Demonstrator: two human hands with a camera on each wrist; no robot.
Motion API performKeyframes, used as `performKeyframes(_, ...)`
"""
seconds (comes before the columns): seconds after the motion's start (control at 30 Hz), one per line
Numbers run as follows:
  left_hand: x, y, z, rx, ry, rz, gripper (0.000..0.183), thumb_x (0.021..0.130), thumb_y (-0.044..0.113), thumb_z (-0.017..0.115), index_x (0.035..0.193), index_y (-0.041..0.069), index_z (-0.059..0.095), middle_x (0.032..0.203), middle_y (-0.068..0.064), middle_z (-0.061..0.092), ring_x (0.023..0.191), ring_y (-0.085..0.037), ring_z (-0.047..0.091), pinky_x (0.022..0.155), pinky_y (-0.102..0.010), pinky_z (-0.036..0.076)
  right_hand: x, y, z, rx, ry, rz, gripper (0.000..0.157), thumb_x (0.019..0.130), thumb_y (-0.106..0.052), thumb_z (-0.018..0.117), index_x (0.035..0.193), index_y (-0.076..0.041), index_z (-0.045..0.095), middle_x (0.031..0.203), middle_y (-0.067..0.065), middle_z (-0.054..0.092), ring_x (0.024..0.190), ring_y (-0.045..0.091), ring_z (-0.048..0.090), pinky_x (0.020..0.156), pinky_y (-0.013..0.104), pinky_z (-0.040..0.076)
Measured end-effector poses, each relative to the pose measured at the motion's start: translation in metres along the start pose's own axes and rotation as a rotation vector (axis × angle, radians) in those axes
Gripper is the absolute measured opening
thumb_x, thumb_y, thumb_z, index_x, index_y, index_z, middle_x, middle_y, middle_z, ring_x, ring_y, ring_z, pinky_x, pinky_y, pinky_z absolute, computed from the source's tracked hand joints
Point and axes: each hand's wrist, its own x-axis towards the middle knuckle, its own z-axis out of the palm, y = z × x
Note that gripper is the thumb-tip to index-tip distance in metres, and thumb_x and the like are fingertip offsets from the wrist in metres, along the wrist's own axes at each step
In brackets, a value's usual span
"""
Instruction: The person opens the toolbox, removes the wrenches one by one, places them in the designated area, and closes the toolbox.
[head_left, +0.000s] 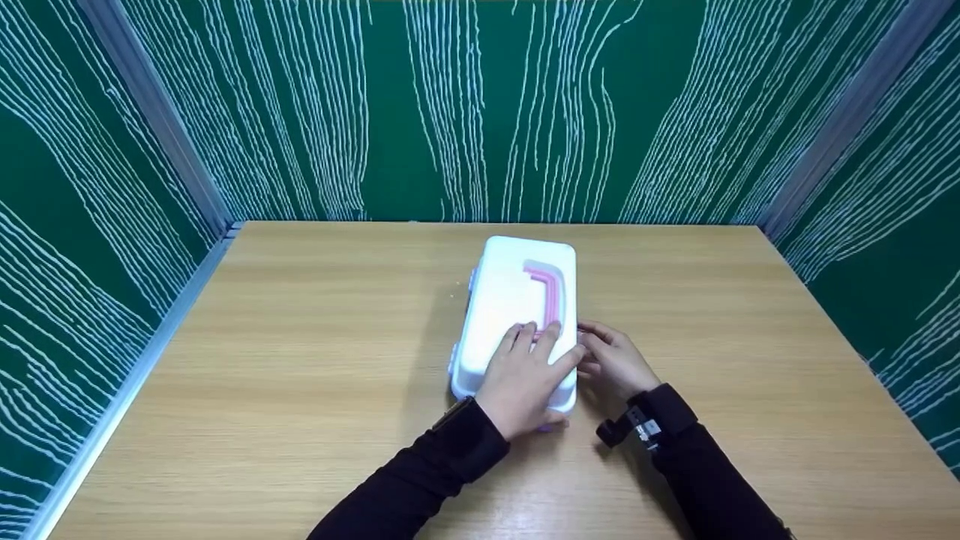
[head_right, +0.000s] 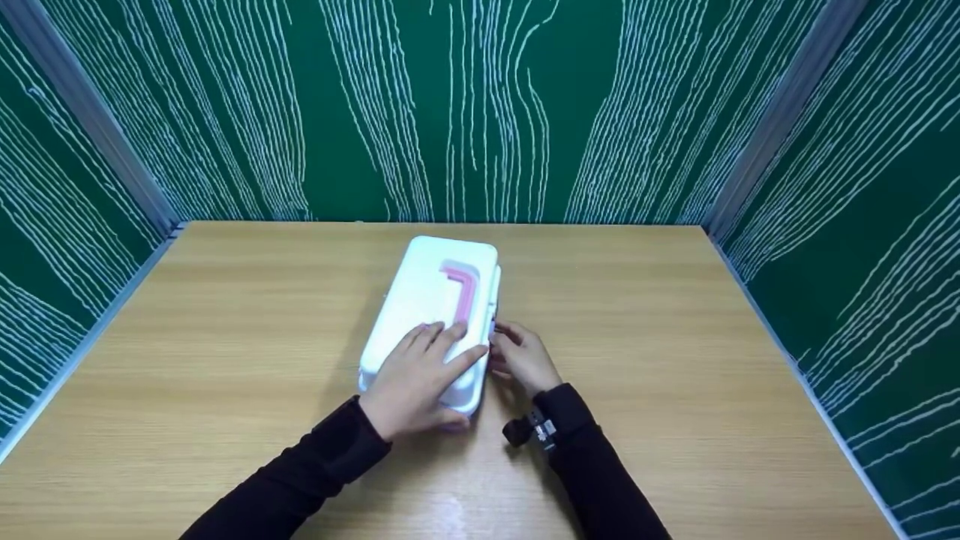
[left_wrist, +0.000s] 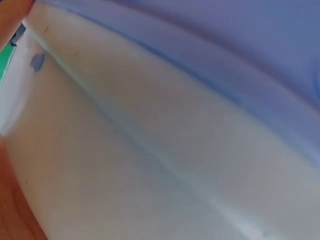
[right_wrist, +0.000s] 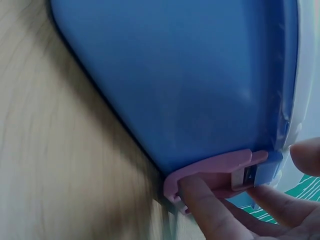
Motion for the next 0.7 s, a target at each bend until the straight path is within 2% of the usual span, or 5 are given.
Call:
performKeyframes(0.23,0.0,-0.003,-0.002,-0.024,0.031,0.004,0.094,0.061,0.07,0.078,0.141,0.032,0.045,0.146,-0.008,0.049,0.128,-0.031,0.051,0.11,-0.043,0.039,0.0,0.0,0.0,0.008,0.0,0.01,0.05,0.103,-0.017,0.041,0.147,0.006,0.033,0.103,0.0,0.068,0.087,0.009,0.069,0.082,0.026,0.057)
performKeyframes(0.47,-0.001,-0.007,-0.008,-0.049,0.046,-0.006,0.092,0.066,0.07,0.075,0.143,0.028,0.045,0.148,-0.012,0.047,0.13,-0.033,0.049,0.111,-0.044,0.04,-0.001,0.0,0.0,0.02,-0.015,-0.008,0.052,0.102,-0.016,0.043,0.148,0.007,0.031,0.104,0.0,0.069,0.089,0.009,0.069,0.082,0.026,0.057)
performKeyframes(0.6,-0.003,-0.01,-0.012,-0.058,0.102,-0.015,0.088,0.069,0.067,0.073,0.141,0.024,0.047,0.146,-0.014,0.049,0.128,-0.035,0.051,0.11,-0.045,0.041,-0.001,0.001,0.002,0.012,-0.022,-0.032,0.051,0.102,-0.012,0.045,0.147,0.008,0.031,0.121,0.012,0.063,0.091,0.008,0.068,0.083,0.025,0.057)
performKeyframes(0.7,-0.004,-0.011,-0.015,-0.048,0.156,-0.019,0.088,0.069,0.065,0.072,0.141,0.021,0.047,0.143,-0.015,0.051,0.126,-0.035,0.054,0.108,-0.044,0.044,-0.001,0.001,0.002,-0.009,-0.018,-0.051,0.051,0.101,-0.011,0.046,0.147,0.009,0.032,0.138,0.025,0.05,0.096,0.007,0.066,0.084,0.025,0.057)
